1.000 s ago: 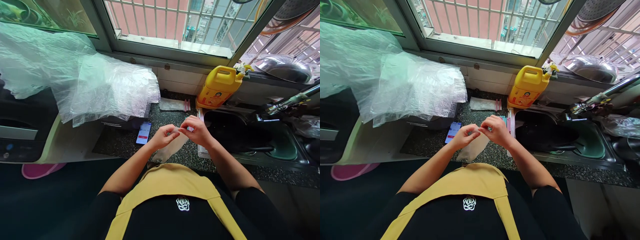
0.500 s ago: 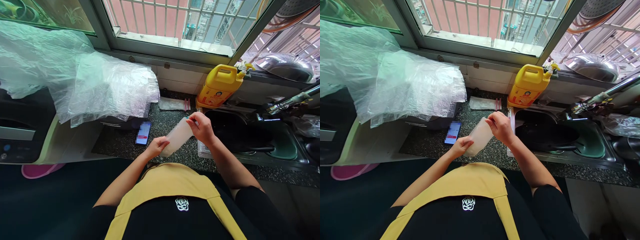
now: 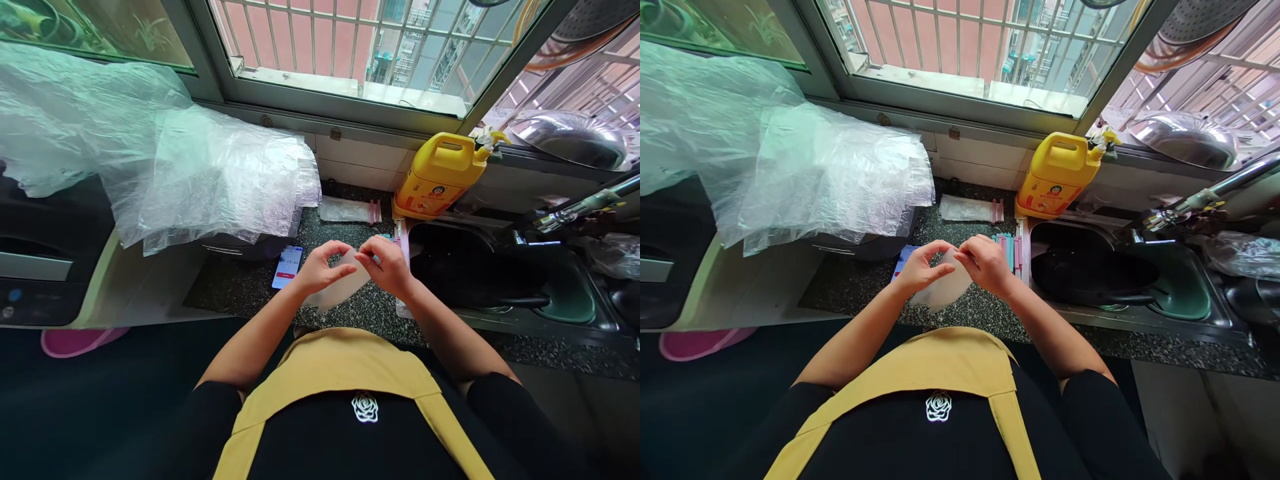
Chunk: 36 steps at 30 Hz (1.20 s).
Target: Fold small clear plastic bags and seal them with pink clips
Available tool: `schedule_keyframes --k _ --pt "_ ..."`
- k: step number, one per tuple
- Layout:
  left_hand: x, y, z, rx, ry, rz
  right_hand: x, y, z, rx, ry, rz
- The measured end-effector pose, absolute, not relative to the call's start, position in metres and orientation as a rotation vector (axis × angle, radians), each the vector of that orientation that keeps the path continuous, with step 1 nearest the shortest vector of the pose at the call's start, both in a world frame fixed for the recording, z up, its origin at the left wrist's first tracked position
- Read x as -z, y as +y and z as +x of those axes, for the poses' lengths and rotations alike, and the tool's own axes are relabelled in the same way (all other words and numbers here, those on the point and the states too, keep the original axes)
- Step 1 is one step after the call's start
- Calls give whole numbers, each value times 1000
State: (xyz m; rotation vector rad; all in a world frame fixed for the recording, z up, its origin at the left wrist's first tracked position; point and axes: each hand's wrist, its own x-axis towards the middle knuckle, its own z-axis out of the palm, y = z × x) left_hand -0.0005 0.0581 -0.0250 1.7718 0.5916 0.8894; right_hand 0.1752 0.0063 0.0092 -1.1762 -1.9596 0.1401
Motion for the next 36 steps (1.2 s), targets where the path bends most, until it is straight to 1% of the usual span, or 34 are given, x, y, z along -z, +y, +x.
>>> schedule_keyframes --k 3,7,10,14,18,21,24,26,32,36 --pt "16 57 12 -984 564 1712 -10 5 173 -162 -1933 -1187" --pt "18 54 14 -1034 564 1680 -9 3 172 -186 -1887 -1224" --pt "20 52 9 -975 599 1672 -8 2 172 -178 -1832 -1264" --pt "29 48 1 -795 661 1770 -8 3 174 -192 -1752 -1313" --pt "41 46 -4 -760 716 1846 -7 3 175 -221 -1719 -1336" --pt "44 45 -3 -852 684 1801 -7 2 173 -221 -1719 -1351" --pt "38 44 0 -1092 672 1767 -7 2 172 -213 -1711 -1355" --pt "33 44 4 -1185 657 1772 -8 2 171 -210 -1701 -1358" --pt "25 44 16 -1096 685 1687 -8 -1 171 -198 -1665 -1344" --pt "23 45 16 -1107 653 1616 -8 -5 174 -267 -1669 -1340"
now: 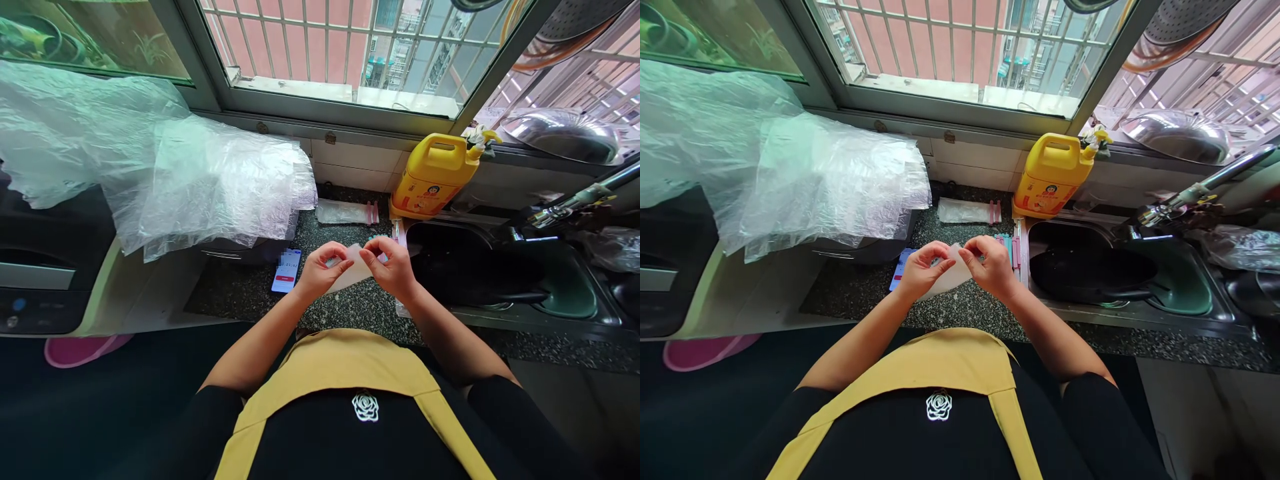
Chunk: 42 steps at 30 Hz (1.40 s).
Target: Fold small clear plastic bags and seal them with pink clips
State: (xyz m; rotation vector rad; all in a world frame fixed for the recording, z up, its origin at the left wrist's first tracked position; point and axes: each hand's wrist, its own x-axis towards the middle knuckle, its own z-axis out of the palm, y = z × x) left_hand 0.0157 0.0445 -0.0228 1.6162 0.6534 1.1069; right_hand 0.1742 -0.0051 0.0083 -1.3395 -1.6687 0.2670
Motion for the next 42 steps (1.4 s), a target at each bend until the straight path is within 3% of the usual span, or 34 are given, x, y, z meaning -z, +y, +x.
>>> schedule_keyframes --k 20,27,33,42 --pt "19 38 11 -1120 634 1737 -21 -11 176 -276 -1727 -1288" --pt "11 42 16 -1281 594 1866 -24 -14 174 -213 -1724 -1294" --pt "-1 44 18 -1255 569 1851 -35 -17 175 -22 -1790 -1263" --pt "-8 51 6 -1041 642 1518 -53 -13 205 -129 -2058 -1191"
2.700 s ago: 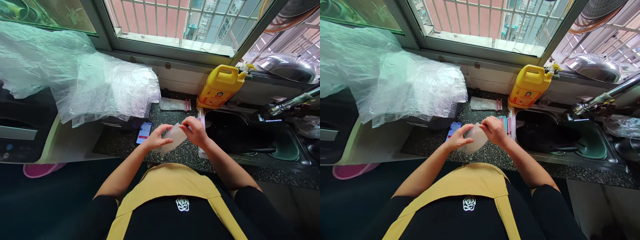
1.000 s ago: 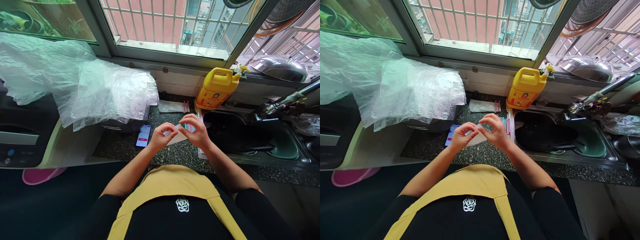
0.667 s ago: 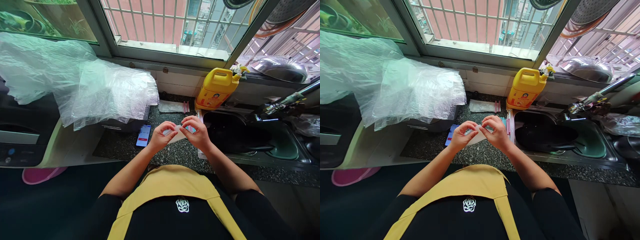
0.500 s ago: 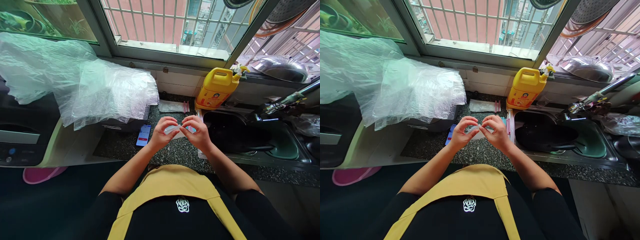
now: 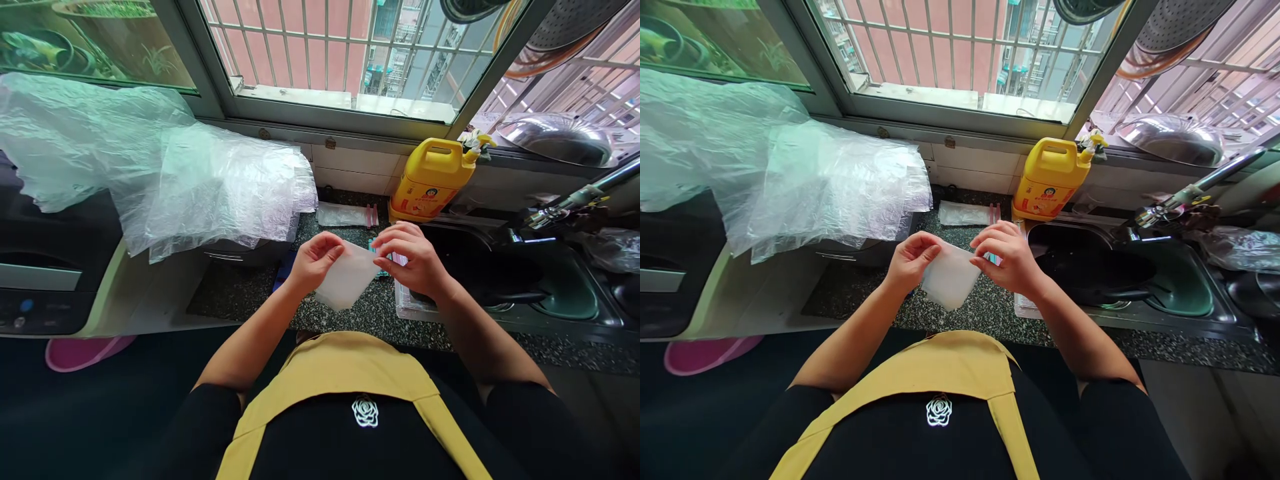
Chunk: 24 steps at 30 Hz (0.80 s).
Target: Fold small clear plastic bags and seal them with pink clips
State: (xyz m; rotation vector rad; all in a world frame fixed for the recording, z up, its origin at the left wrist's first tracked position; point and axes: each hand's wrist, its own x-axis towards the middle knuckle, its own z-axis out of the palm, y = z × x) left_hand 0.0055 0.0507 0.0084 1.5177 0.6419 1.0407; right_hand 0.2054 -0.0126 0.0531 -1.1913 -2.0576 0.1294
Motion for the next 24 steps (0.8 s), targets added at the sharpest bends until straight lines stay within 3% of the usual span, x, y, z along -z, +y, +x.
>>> schedule_keyframes --k 4,8,13,16,20,24 --pt "1 47 6 -1009 635 1429 -46 -16 203 -141 -2005 -1240" --pt "39 48 5 -836 602 1445 -35 -20 199 -165 -1956 -1367" --pt "113 58 -14 -644 1418 1745 -24 -22 201 -243 -1974 -1416" --pt "140 61 -25 -624 1569 1744 -22 -22 202 -249 -2013 -1404" --pt "138 61 -22 -666 1445 1764 -24 -20 202 -267 -2038 -1364" --pt "101 65 -9 -889 1006 1635 -27 -17 202 -312 -2030 -1330"
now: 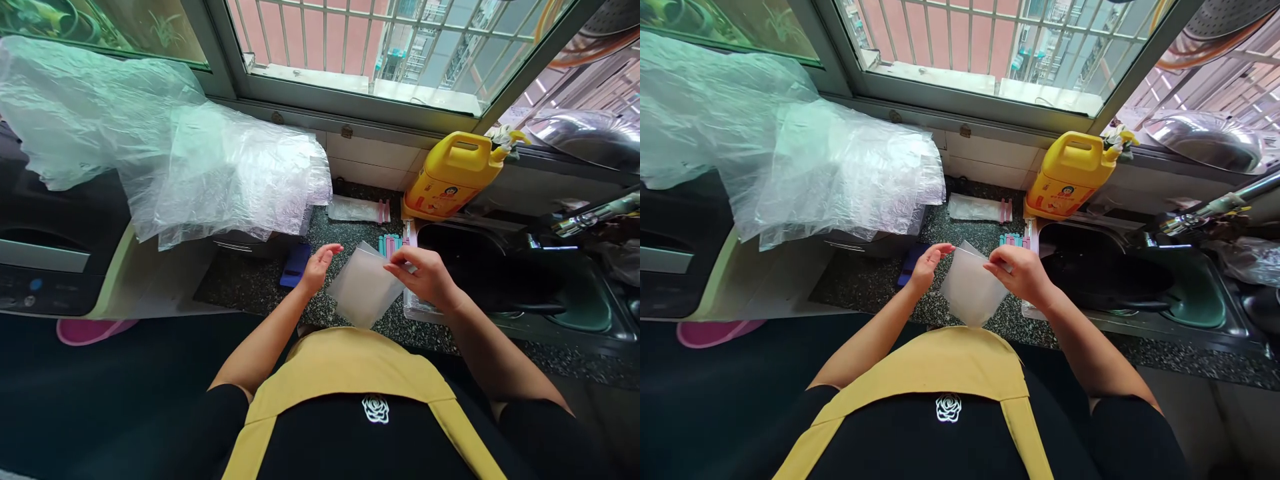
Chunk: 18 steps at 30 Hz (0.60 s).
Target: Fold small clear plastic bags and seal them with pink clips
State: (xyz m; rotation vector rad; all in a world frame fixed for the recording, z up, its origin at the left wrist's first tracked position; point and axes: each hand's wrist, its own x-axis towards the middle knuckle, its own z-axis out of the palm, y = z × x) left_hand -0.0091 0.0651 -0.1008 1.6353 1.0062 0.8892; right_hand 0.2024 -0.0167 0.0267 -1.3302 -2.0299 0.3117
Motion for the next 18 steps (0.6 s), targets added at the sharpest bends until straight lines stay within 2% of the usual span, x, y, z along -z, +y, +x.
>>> schedule_keyframes --k 4,8,18 --pt "49 72 2 -916 535 1423 -30 -12 200 -334 -1975 -1348" --pt "13 75 13 -898 520 1418 -31 -11 199 -337 -1940 -1386" --pt "-3 80 16 -1078 639 1312 -34 -12 225 -440 -1837 -1524"
